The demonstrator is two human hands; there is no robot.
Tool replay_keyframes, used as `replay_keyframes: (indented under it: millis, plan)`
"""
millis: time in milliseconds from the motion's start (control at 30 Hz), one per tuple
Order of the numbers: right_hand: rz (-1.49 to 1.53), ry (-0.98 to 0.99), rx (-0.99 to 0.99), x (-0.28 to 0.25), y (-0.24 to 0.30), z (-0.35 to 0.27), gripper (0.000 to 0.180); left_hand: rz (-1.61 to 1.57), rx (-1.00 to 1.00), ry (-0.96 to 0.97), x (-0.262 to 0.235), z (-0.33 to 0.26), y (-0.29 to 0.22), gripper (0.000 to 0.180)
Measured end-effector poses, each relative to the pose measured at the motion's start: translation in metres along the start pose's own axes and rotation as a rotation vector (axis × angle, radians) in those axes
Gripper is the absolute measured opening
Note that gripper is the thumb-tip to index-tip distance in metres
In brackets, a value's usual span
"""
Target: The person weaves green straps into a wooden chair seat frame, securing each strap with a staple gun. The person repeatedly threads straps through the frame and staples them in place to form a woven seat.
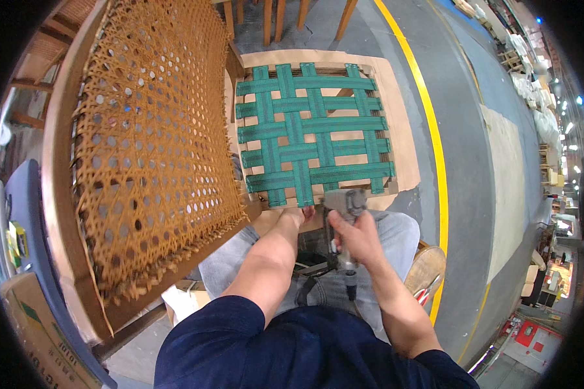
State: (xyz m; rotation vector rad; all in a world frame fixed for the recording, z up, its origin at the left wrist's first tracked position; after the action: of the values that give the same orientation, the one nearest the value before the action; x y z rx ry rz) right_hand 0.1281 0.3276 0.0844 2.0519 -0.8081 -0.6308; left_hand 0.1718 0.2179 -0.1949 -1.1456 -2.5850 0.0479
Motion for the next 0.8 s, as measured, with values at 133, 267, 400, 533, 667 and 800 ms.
replay_keyframes:
  millis: [133, 267, 400, 533, 667, 800]
  plan:
    - [0.026, -0.061, -0.064, -0.042, 0.011, -0.014, 0.025, 0.327, 0.050, -0.047, -0.008, -0.021, 0.002, 0.044]
    - [0.053, -0.078, -0.103, -0.053, 0.020, -0.021, 0.026, 0.829, 0.292, -0.045, -0.016, -0.070, -0.003, 0.033]
    - [0.130, -0.096, -0.101, -0.070, 0.009, -0.023, 0.029, 0.794, 0.434, 0.271, 0.001, -0.172, 0.000, 0.025]
    - [0.162, -0.027, -0.090, -0.061, 0.002, -0.016, 0.032, 0.456, 0.512, 0.077, -0.023, -0.223, -0.018, 0.027]
    - [0.168, 0.062, -0.061, -0.038, -0.005, -0.001, 0.032, 0.115, 0.718, -0.101, -0.015, -0.221, -0.051, 0.034]
    - [0.132, 0.082, 0.005, -0.019, -0.009, 0.016, 0.031, 0.150, 0.748, -0.310, -0.006, -0.197, -0.086, 0.033]
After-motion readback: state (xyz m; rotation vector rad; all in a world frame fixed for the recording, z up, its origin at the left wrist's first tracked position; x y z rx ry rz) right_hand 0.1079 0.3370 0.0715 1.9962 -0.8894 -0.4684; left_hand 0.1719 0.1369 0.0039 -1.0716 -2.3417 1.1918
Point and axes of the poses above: each hand's wrist, its own z-axis towards the middle knuckle, its own x-axis out of the palm, y = z × x, the point moved 1 cm from there along z, towards the middle knuckle, and after that the axes turned 3 degrees about -x, right-handed, at the moved point
